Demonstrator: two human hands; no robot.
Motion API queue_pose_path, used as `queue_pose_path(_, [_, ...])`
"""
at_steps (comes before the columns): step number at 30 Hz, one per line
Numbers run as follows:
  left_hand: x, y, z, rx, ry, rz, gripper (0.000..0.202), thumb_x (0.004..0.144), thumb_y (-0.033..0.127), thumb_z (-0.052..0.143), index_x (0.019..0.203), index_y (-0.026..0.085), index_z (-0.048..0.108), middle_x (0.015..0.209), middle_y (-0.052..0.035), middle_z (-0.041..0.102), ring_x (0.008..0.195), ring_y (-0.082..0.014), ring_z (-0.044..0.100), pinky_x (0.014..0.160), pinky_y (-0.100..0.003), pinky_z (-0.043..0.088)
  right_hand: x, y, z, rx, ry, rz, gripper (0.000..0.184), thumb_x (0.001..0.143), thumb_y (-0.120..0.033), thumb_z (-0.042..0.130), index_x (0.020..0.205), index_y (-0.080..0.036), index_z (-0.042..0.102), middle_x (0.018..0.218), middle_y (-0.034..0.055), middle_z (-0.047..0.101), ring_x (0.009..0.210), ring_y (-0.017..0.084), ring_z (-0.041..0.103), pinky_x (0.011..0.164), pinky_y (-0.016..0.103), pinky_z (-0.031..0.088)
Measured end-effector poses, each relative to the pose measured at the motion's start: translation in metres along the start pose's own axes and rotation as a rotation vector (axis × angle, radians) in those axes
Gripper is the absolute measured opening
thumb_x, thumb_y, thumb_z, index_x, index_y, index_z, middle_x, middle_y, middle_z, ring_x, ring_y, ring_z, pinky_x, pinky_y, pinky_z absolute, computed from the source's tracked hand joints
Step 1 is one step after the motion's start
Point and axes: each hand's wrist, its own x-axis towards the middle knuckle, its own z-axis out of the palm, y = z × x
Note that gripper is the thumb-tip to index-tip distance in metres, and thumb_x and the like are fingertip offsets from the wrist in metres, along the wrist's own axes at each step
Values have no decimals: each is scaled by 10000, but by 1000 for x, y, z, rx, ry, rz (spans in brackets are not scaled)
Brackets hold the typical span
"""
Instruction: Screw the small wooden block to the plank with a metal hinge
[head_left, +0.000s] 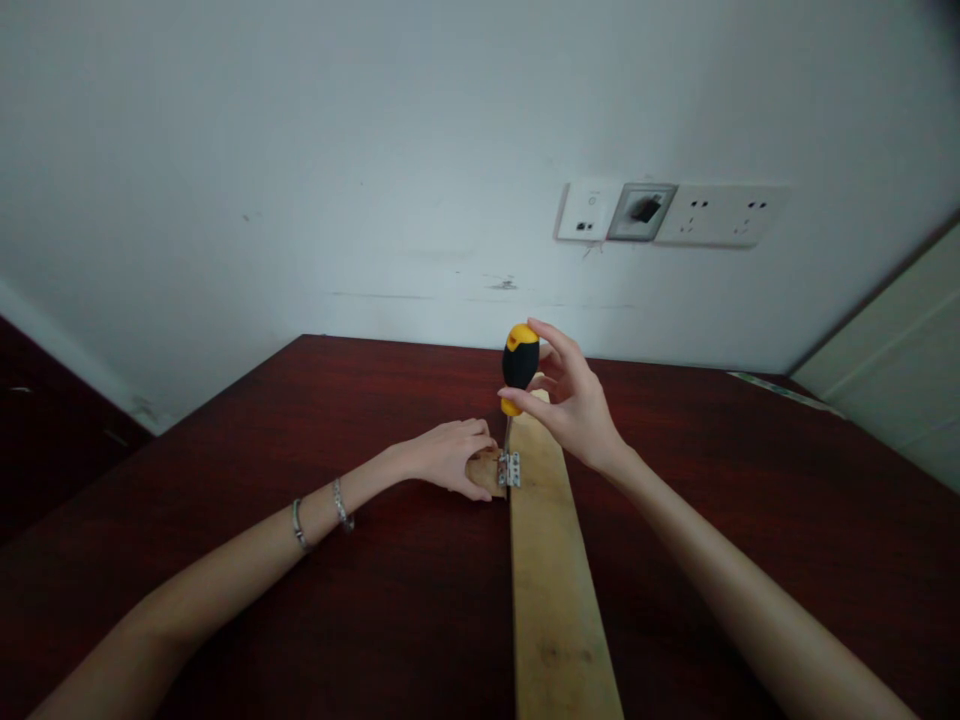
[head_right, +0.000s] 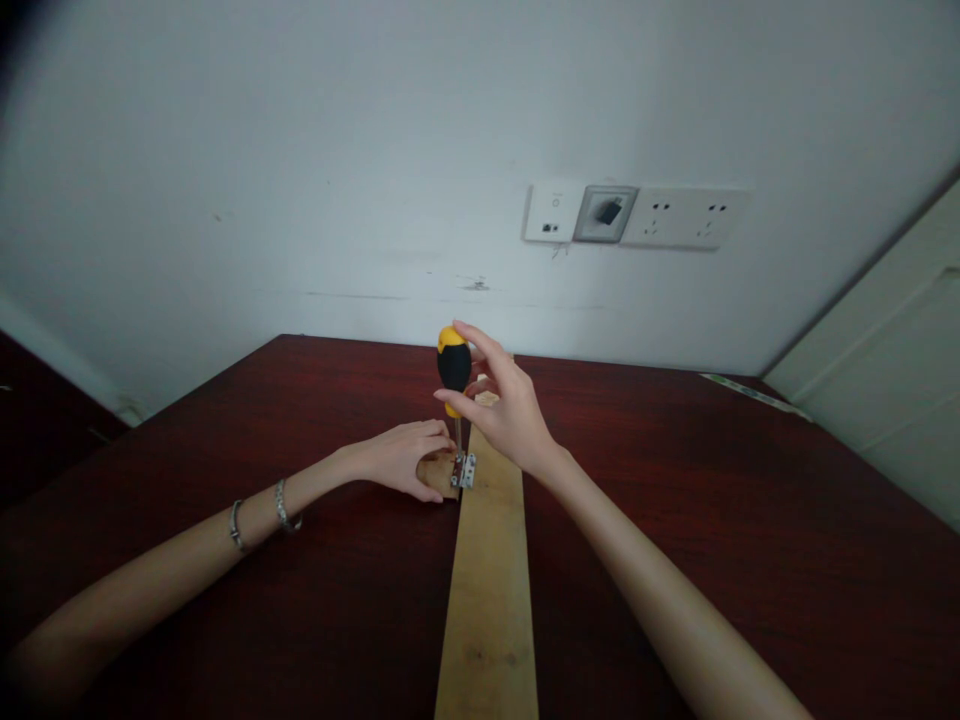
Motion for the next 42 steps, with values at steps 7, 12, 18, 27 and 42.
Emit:
queue_pose_path(7, [-1, 0, 0, -43, -1, -3, 615, 690, 539, 741, 1156, 165, 597, 1139, -80, 545, 1034, -232, 545, 897, -313, 443, -1, 1, 3, -37, 49, -15, 690, 744, -283, 773, 1354, -351, 459, 1300, 44, 535, 902, 182, 576, 632, 317, 587])
queue_pose_path(12, [-1, 0, 1, -33, -8, -23, 644, 675, 547, 747, 1157, 152, 582, 1144, -83, 533, 1029, -234, 544, 857, -314, 452, -3, 6, 7, -63, 114, -78, 686, 738, -275, 784, 1329, -385, 454, 1255, 38, 534, 958, 204, 575, 615, 323, 575])
queue_pose_path(18, [0, 0, 2, -31, -4, -15, 637, 676, 542, 747, 1156, 159, 575, 1147, -80, 531, 1037, -238, 546, 869, -321, 452, -4, 9, 9, -98, 135, -64, 679, 739, -315, 782, 1331, -377, 456, 1265, 57, 520, 1001, 233, 586, 615, 350, 578])
queue_pose_path(27, [0, -1, 5, -63, -4, -28, 641, 670, 522, 756, 1152, 148, 558, 1136, -83, 531, 1025, -233, 545, 888, -326, 451, -5, 10, 7, -101, 111, -44, 715, 757, -332, 765, 1372, -378, 404, 1225, 54, 576, 823, 200, 626, 608, 360, 567])
queue_pose_path(42, [-1, 1, 2, -156, -13, -16, 614, 669, 451, 774, 1145, 140, 540, 1088, -72, 524, 1005, -209, 547, 899, -292, 449, -5, 11, 10, -65, 219, 38, 684, 764, -334, 749, 1336, -352, 375, 1196, 55, 515, 805, 171, 636, 650, 338, 599])
